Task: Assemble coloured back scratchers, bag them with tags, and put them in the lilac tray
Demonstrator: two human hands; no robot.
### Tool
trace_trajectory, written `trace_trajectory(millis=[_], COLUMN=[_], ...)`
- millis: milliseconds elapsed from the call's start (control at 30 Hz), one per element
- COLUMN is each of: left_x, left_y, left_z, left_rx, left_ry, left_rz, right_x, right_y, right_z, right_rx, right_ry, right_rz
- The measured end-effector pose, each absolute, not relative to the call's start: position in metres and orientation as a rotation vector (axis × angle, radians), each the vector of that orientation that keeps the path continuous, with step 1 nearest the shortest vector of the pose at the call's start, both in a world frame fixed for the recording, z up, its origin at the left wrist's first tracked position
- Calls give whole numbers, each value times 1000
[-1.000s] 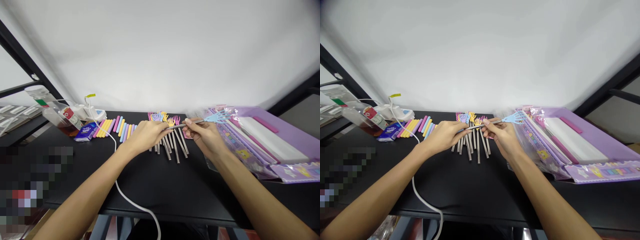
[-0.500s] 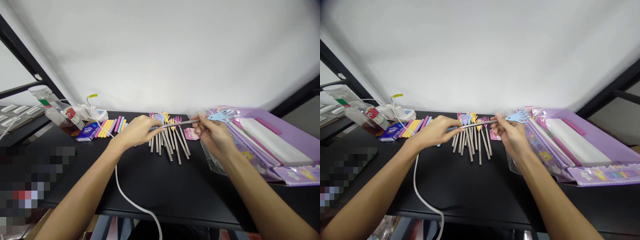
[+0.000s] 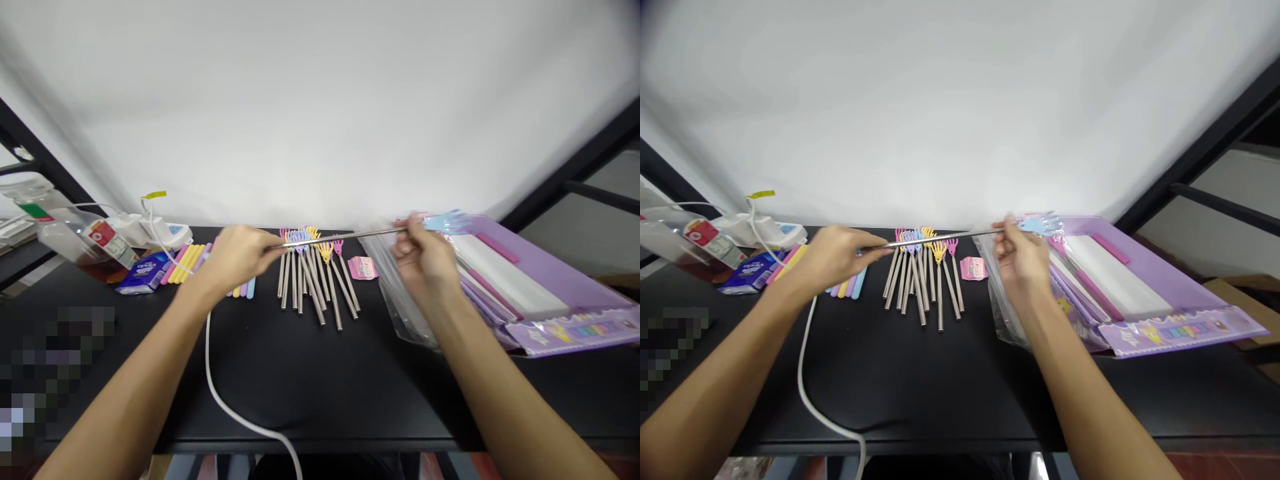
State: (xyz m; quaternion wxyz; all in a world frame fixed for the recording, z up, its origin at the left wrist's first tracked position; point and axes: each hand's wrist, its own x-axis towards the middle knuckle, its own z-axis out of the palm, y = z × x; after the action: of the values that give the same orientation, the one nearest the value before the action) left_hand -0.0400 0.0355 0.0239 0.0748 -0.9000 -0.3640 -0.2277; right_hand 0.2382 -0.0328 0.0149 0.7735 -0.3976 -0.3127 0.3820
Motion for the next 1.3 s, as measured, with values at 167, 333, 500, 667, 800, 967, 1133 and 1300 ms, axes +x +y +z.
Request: trace_trajectory(millis=[167,333,500,667,800,967,1133,1300], left_x=[-41,-13,-8,-32,-42,-16,0,0], left_y=[36,19,14,33,41,26,18,27], left_z=[20,9,9,13,15,11,8,9], left_rx=[-2572,-2497,-2477,-2378,-2200,-2308,-2404,-2359], left_ry=[-1016,-744,-743,-1054,-1132,-732,-592,-724], left_rz=[-743,-786,-807,-843,-925,-922,-984,-977], right_x=[247,229,229,257,274,261,265,296], right_y=[-30,-33,-35,-33,-32,-32,-33,-38], right_z=[13,7,12,21,24,19,20,28], right_rx=[-838,-812,-846,-843,-855,-827,-847,-818], right_ry=[-616,-652,-649,-564,-525,-538,-568,-442], right_rz=[855,959,951,766,634,695,615,450])
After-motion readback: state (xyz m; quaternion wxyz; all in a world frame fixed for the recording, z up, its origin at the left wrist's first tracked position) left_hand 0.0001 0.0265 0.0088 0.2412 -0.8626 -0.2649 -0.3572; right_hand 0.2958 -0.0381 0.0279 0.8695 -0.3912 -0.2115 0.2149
